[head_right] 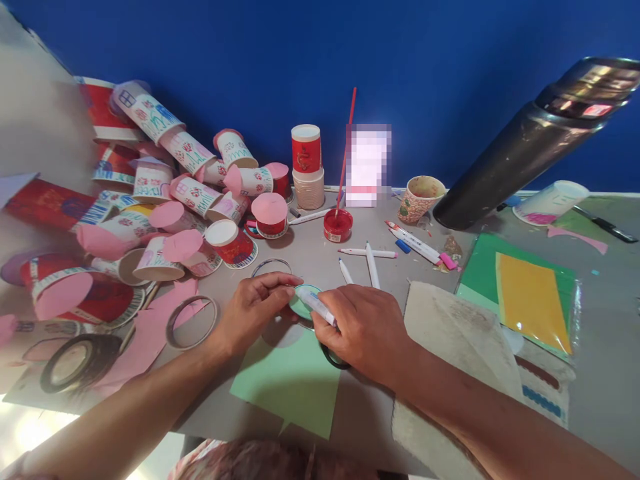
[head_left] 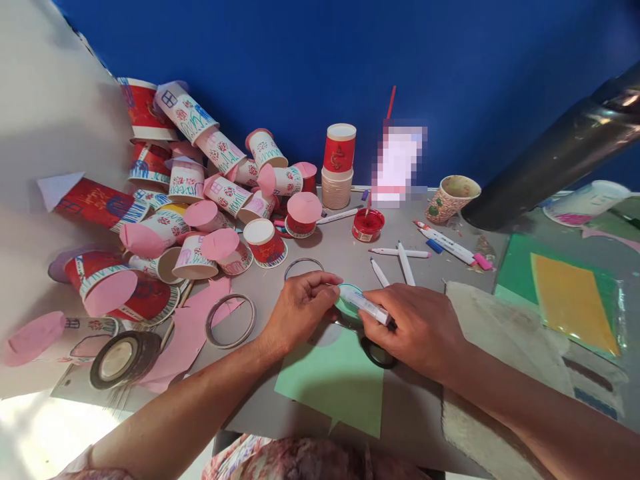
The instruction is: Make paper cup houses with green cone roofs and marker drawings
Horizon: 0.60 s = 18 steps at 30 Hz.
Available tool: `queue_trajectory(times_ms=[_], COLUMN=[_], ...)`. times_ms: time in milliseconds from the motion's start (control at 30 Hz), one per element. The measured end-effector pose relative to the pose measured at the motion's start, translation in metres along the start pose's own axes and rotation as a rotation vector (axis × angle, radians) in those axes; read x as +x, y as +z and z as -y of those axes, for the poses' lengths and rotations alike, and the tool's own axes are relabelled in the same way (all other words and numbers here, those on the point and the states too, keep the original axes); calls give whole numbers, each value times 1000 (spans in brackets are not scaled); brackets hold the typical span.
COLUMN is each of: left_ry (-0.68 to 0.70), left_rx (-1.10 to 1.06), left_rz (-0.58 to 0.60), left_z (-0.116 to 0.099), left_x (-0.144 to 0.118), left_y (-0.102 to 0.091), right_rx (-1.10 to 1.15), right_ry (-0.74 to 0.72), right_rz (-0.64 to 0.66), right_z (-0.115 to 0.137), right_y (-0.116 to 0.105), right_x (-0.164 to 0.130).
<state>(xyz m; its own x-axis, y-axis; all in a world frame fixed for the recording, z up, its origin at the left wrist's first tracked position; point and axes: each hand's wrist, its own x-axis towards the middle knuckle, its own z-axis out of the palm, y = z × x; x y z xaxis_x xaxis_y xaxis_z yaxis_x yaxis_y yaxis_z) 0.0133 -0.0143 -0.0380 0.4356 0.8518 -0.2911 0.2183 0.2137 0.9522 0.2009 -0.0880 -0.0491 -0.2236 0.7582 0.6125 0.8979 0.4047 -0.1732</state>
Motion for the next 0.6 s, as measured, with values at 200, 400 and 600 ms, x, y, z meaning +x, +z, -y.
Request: queue_trajectory(times_ms=[200, 400, 600], left_ry=[62, 191, 198], left_rx=[49, 283, 213], left_rz=[-49, -108, -114], left_z=[6, 9, 9], left_x=[-2, -7, -7], left_y=[1, 4, 6], right_rx=[-35, -137, -139], right_ry=[-35, -68, -27], right_rz=[-6, 10, 13], right_z=[1, 1, -2], right_y=[0, -2, -2], right_x=[-2, -1, -2])
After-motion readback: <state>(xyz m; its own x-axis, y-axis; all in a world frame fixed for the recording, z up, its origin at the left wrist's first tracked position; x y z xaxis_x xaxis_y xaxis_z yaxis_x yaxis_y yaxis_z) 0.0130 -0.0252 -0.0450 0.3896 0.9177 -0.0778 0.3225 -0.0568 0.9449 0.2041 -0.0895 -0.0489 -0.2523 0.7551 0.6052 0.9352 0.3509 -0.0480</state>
